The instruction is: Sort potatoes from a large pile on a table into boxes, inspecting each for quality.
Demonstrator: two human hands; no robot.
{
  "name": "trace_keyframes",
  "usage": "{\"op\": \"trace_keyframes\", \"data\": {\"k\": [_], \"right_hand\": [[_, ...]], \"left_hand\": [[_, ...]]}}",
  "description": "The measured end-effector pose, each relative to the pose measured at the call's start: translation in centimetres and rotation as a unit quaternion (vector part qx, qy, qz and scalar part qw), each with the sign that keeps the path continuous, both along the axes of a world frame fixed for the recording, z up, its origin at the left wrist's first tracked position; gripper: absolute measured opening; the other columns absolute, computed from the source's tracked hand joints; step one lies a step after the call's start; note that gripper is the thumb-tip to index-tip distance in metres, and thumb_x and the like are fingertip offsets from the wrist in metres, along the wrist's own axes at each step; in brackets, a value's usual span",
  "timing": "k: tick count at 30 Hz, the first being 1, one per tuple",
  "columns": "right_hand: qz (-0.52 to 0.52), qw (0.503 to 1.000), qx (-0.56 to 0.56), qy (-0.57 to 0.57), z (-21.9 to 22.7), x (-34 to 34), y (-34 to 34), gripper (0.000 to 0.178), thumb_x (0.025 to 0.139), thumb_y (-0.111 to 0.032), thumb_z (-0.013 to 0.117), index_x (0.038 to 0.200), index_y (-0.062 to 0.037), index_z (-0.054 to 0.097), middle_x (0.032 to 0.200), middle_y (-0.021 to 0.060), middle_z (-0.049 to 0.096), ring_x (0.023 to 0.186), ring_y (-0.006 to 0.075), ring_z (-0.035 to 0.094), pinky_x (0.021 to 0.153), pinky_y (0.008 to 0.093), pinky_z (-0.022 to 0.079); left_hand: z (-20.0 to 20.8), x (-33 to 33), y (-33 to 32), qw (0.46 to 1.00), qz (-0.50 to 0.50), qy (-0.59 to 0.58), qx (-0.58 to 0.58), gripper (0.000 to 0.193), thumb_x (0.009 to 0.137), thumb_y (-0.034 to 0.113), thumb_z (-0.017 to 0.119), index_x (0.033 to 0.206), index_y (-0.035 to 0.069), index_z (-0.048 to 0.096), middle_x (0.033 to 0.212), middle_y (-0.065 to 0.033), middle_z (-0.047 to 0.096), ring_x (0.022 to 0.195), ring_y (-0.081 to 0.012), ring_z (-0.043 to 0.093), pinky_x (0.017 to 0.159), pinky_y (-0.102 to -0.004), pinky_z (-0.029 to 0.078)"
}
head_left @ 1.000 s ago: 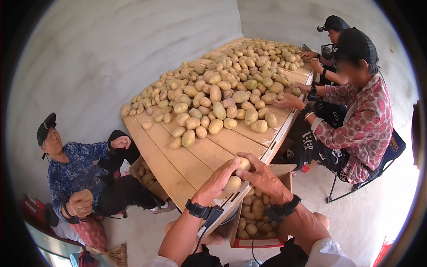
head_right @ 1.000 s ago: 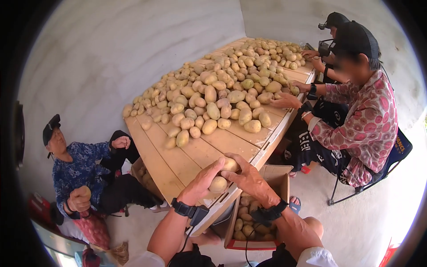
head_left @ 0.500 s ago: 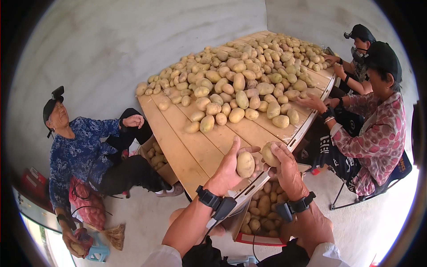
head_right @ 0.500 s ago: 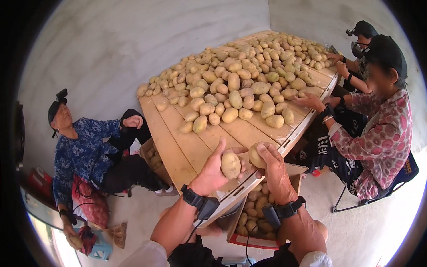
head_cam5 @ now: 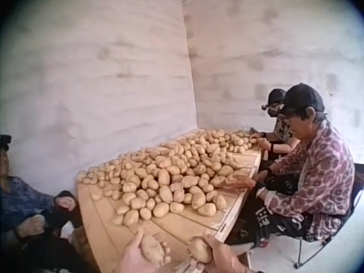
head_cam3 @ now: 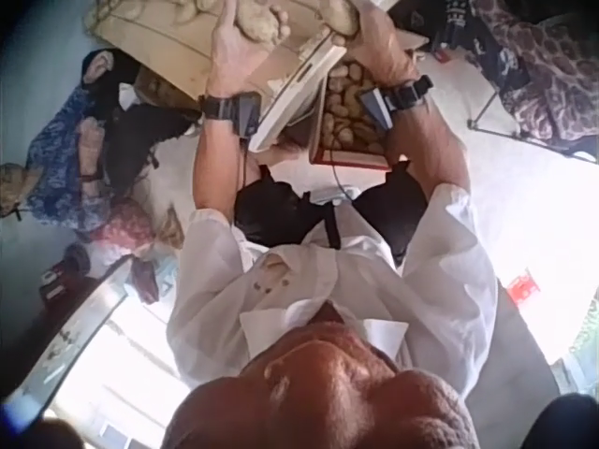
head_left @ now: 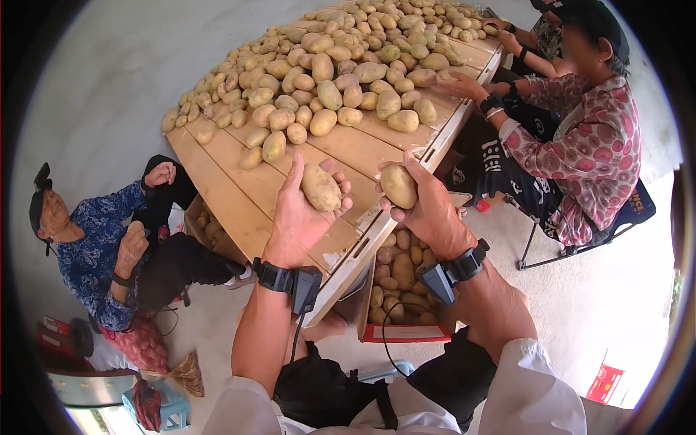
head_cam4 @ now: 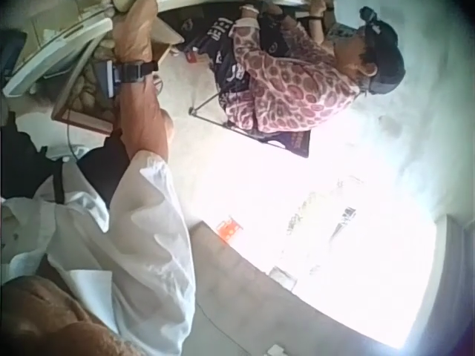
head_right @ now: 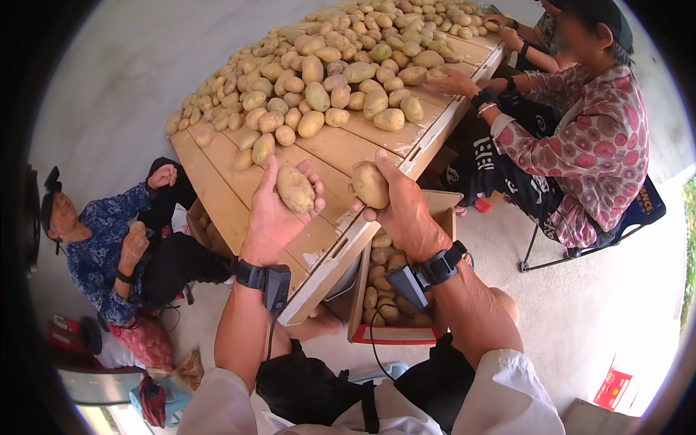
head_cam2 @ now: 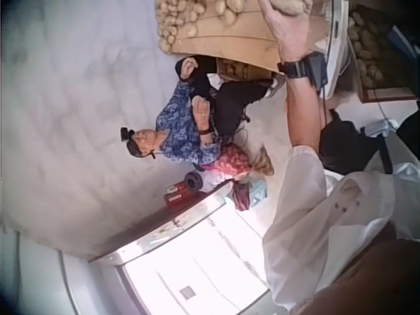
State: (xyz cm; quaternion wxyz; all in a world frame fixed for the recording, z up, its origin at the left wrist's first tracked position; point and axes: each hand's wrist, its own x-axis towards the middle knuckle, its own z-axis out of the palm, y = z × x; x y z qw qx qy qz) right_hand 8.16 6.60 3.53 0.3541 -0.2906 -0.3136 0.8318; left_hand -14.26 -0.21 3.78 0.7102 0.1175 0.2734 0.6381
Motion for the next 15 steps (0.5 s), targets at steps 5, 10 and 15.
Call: {"op": "trace_keyframes", "data": {"k": [5,10,15], "right_hand": [[0.001,0.997,0.068,-0.044,1.3,1.2,0.0,0.032,0.106,-0.035,0.061,0.115,-0.0048,0.06,0.098,0.0091,0.066,0.074,0.0202,0.066,0.055,0.0283,0.043],[0.016,0.985,0.15,-0.086,1.8,3.5,-0.1,0.027,0.102,-0.028,0.066,0.119,-0.0074,0.061,0.102,0.0092,0.07,0.083,0.0163,0.069,0.051,0.0222,0.038],[0.035,0.944,0.257,-0.202,0.9,5.4,-1.1,0.032,0.101,-0.032,0.065,0.122,-0.0089,0.069,0.1,0.0047,0.068,0.084,0.0121,0.068,0.056,0.0234,0.044]], "left_hand": [[-0.1,0.2,-0.2,0.997,0.019,0.078,-0.017,0.032,0.102,0.028,0.065,0.121,0.002,0.057,0.107,-0.0121,0.065,0.099,-0.0289,0.065,0.079,-0.0414,0.054],[0.9,1.1,-0.7,0.992,0.037,0.107,-0.061,0.025,0.096,0.014,0.067,0.116,0.0,0.061,0.109,-0.013,0.063,0.102,-0.0281,0.065,0.077,-0.0403,0.054],[-1.0,-0.2,-0.3,0.982,0.001,0.191,0.009,0.033,0.097,0.015,0.069,0.123,-0.003,0.06,0.105,-0.0124,0.062,0.098,-0.0248,0.064,0.074,-0.0377,0.052]]}}
